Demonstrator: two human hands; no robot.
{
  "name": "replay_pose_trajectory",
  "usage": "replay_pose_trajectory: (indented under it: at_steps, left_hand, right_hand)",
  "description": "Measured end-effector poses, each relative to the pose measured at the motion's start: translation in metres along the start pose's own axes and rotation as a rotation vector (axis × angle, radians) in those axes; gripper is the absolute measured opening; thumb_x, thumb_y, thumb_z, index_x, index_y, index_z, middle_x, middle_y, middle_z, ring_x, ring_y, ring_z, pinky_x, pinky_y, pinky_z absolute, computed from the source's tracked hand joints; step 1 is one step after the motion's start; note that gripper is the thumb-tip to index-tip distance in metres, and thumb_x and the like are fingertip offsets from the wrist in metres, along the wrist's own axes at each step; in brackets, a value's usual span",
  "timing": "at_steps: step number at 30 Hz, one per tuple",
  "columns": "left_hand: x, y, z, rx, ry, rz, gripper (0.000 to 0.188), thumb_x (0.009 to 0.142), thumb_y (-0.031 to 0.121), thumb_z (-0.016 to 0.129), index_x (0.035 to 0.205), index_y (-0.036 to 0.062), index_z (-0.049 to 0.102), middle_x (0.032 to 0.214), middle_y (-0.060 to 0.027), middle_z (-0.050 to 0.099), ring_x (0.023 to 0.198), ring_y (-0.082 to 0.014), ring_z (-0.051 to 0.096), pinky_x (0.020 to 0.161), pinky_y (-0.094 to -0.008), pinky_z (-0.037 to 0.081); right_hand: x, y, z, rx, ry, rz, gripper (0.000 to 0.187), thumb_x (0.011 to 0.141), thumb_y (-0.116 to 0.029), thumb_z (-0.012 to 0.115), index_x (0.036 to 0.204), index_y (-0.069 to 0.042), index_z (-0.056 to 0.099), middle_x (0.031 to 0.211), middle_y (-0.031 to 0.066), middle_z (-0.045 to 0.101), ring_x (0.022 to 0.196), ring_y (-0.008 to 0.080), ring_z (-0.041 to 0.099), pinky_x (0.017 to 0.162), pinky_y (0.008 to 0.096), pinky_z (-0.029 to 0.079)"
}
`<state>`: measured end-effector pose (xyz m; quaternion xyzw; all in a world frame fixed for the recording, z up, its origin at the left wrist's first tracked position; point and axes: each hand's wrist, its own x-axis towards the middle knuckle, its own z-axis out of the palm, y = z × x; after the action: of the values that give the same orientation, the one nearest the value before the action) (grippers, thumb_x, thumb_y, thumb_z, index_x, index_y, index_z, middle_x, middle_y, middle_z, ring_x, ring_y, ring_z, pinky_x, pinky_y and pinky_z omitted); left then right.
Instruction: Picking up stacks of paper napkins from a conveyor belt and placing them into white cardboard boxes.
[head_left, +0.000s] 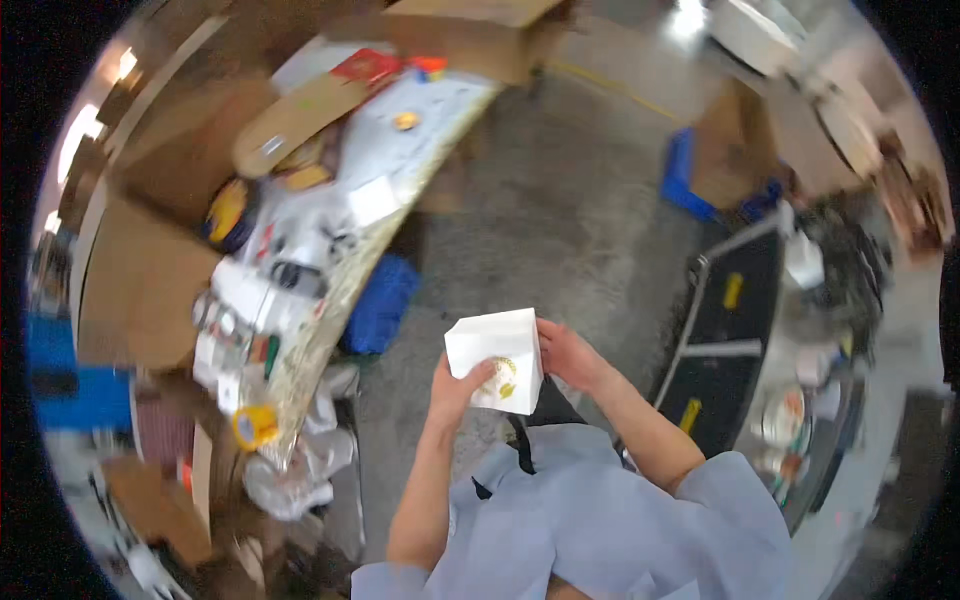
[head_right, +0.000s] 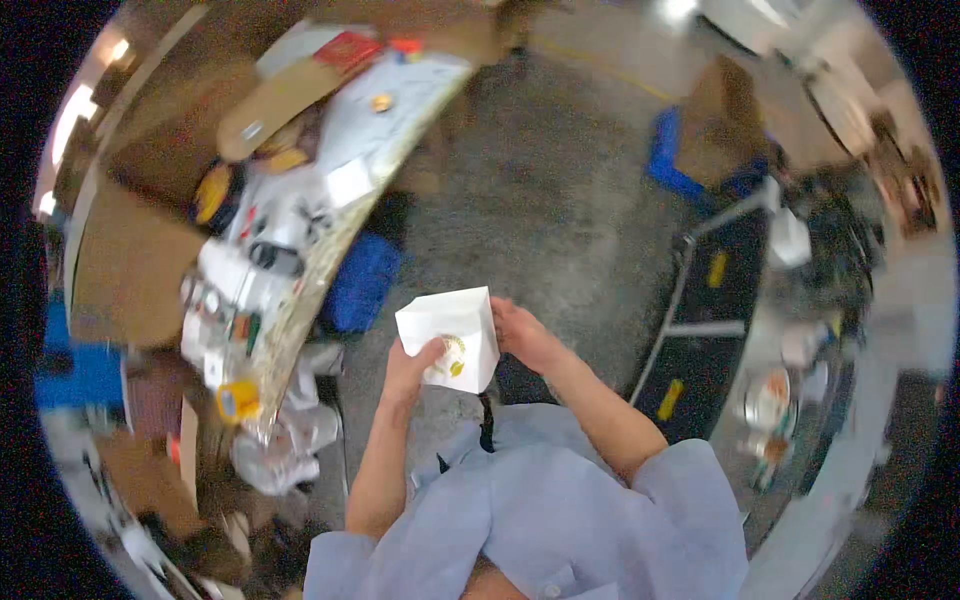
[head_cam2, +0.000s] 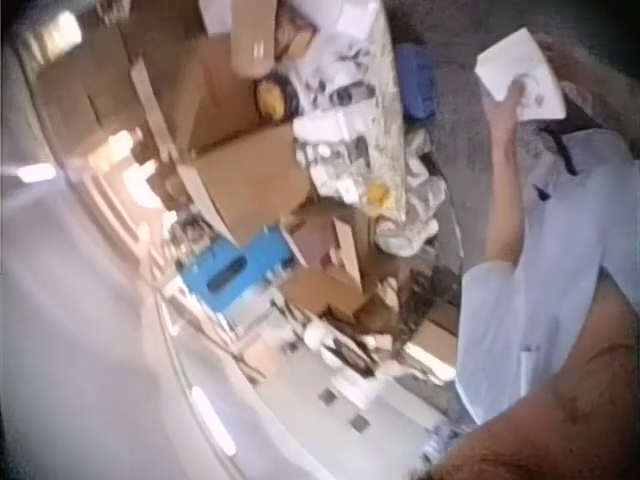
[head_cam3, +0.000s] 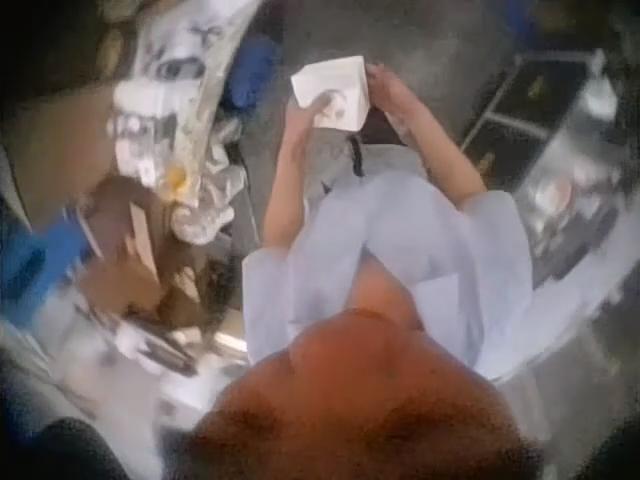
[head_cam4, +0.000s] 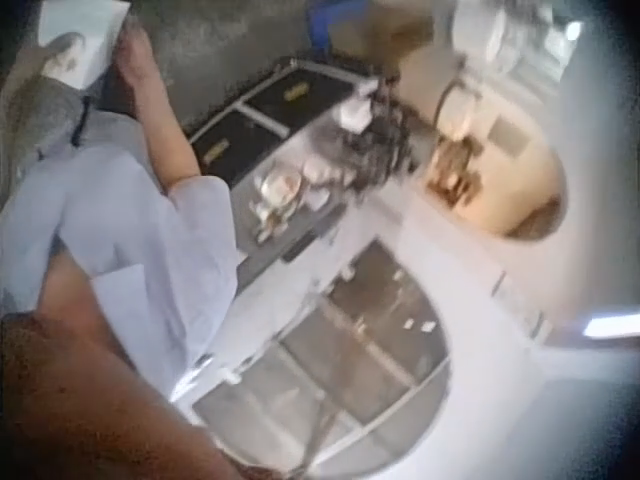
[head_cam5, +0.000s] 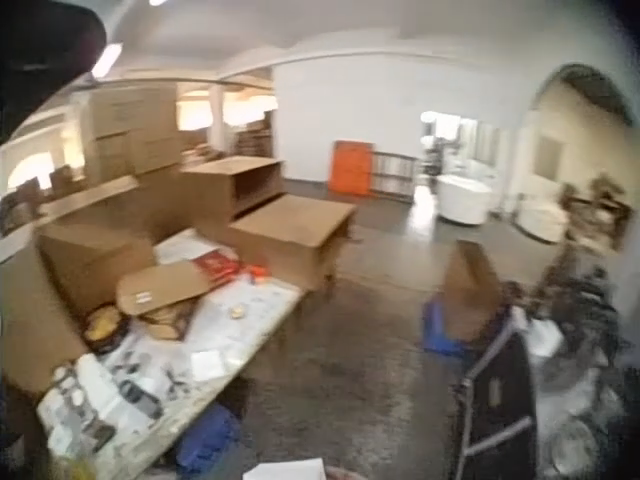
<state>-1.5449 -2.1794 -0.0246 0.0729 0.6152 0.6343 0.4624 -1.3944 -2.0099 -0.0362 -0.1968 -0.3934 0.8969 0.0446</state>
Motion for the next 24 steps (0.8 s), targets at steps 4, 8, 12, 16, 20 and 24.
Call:
replay_pose_trajectory:
  at_steps: [4,8,12,16,20,24]
  left_hand:
    - [-0.029,-0.033,0.071,0.204,-0.217,0.062,0.063,0.077,0.017,0.08,0.126,-0.0044,0.046,0.114,-0.0137,0.062,0.1,-0.02,0.062,0.086,-0.0325,0.051]
    - [-0.083,-0.065,0.155,0.488,-0.457,-0.003,0.066,0.084,0.03,0.074,0.129,-0.0057,0.043,0.121,-0.0162,0.057,0.109,-0.019,0.056,0.093,-0.0322,0.046]
    - [-0.122,-0.114,0.217,0.244,-0.742,-0.269,0.06,0.092,0.036,0.062,0.133,-0.0031,0.044,0.119,-0.0104,0.059,0.106,-0.0146,0.056,0.091,-0.0277,0.045]
    - [-0.175,-0.145,0.276,0.403,-0.989,-0.427,0.059,0.09,0.035,0.064,0.134,0.0002,0.045,0.114,-0.0064,0.061,0.102,-0.0114,0.058,0.086,-0.0249,0.045]
    - [-0.218,-0.188,0.331,0.369,-1.167,-0.444,0.061,0.085,0.026,0.07,0.134,0.0009,0.044,0.116,-0.0071,0.061,0.106,-0.014,0.059,0.089,-0.028,0.047]
    - [-0.296,-0.228,0.397,0.448,-1.307,-0.263,0.065,0.08,0.013,0.074,0.135,-0.0002,0.042,0.122,-0.0091,0.059,0.111,-0.0175,0.058,0.094,-0.0321,0.046]
  right_hand:
    - [-0.104,0.033,-0.011,-0.066,0.302,-0.275,0.069,0.087,-0.016,0.068,0.144,-0.003,0.033,0.136,0.011,0.05,0.123,0.0189,0.05,0.104,0.0368,0.039]
    - [-0.234,0.037,0.002,-0.05,0.708,-0.358,0.056,0.081,-0.011,0.073,0.129,0.0,0.047,0.122,0.0113,0.06,0.111,0.0203,0.06,0.097,0.0347,0.047]
    - [-0.349,0.067,-0.018,0.252,0.909,-0.405,0.05,0.084,-0.013,0.071,0.125,0.004,0.049,0.116,0.0132,0.062,0.098,0.0185,0.065,0.084,0.0309,0.055]
    - [-0.444,0.089,-0.018,0.32,1.088,-0.496,0.05,0.09,-0.023,0.066,0.127,0.007,0.049,0.113,0.0116,0.064,0.098,0.0179,0.065,0.084,0.0309,0.054]
    - [-0.528,0.118,-0.031,0.165,1.168,-0.615,0.052,0.089,-0.021,0.068,0.129,0.003,0.048,0.111,0.0096,0.064,0.1,0.0153,0.062,0.086,0.03,0.052]
    - [-0.623,0.153,-0.053,0.077,1.187,-0.738,0.062,0.085,-0.015,0.072,0.137,0.0,0.042,0.115,0.0082,0.063,0.105,0.0144,0.06,0.089,0.0293,0.05]
